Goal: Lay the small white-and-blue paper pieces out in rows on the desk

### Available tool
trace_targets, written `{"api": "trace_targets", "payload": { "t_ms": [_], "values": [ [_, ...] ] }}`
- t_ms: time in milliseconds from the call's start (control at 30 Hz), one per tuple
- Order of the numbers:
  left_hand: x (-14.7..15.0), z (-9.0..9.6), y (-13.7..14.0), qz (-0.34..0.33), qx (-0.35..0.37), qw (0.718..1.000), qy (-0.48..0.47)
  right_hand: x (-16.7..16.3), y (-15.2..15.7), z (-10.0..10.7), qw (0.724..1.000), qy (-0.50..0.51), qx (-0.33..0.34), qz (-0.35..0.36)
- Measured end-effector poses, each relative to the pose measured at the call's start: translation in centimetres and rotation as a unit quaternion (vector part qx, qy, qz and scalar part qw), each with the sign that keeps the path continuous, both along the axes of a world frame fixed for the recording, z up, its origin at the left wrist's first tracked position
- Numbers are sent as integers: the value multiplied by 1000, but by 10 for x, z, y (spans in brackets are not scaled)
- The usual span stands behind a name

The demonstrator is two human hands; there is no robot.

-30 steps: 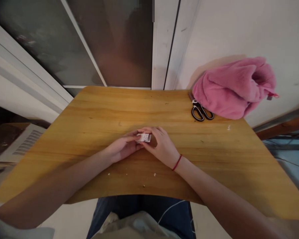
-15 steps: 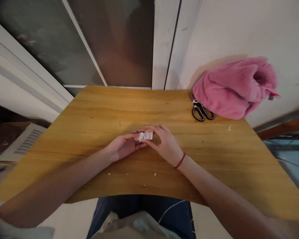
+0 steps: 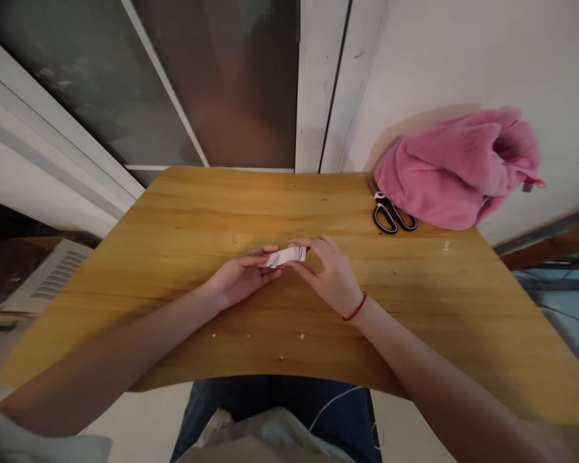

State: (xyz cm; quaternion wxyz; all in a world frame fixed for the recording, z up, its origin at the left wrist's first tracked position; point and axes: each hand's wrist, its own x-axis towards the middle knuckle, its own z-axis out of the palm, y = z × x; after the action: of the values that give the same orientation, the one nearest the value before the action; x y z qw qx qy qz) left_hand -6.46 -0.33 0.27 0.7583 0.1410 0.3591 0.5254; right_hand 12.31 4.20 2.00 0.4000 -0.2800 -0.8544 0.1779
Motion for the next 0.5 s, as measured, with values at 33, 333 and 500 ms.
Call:
{"api": "trace_targets", "payload": {
  "t_ms": [33, 333, 500],
  "values": [
    [0, 0, 0, 4, 3, 1000, 7, 0, 0, 1, 1000, 0, -3, -1],
    [0, -1, 0, 0, 29, 1000, 9, 2, 0, 3, 999, 34, -25, -22],
    [7, 0, -2, -14, 27, 999, -19, -8, -8, -6, 1000, 15, 3, -7]
  ]
}}
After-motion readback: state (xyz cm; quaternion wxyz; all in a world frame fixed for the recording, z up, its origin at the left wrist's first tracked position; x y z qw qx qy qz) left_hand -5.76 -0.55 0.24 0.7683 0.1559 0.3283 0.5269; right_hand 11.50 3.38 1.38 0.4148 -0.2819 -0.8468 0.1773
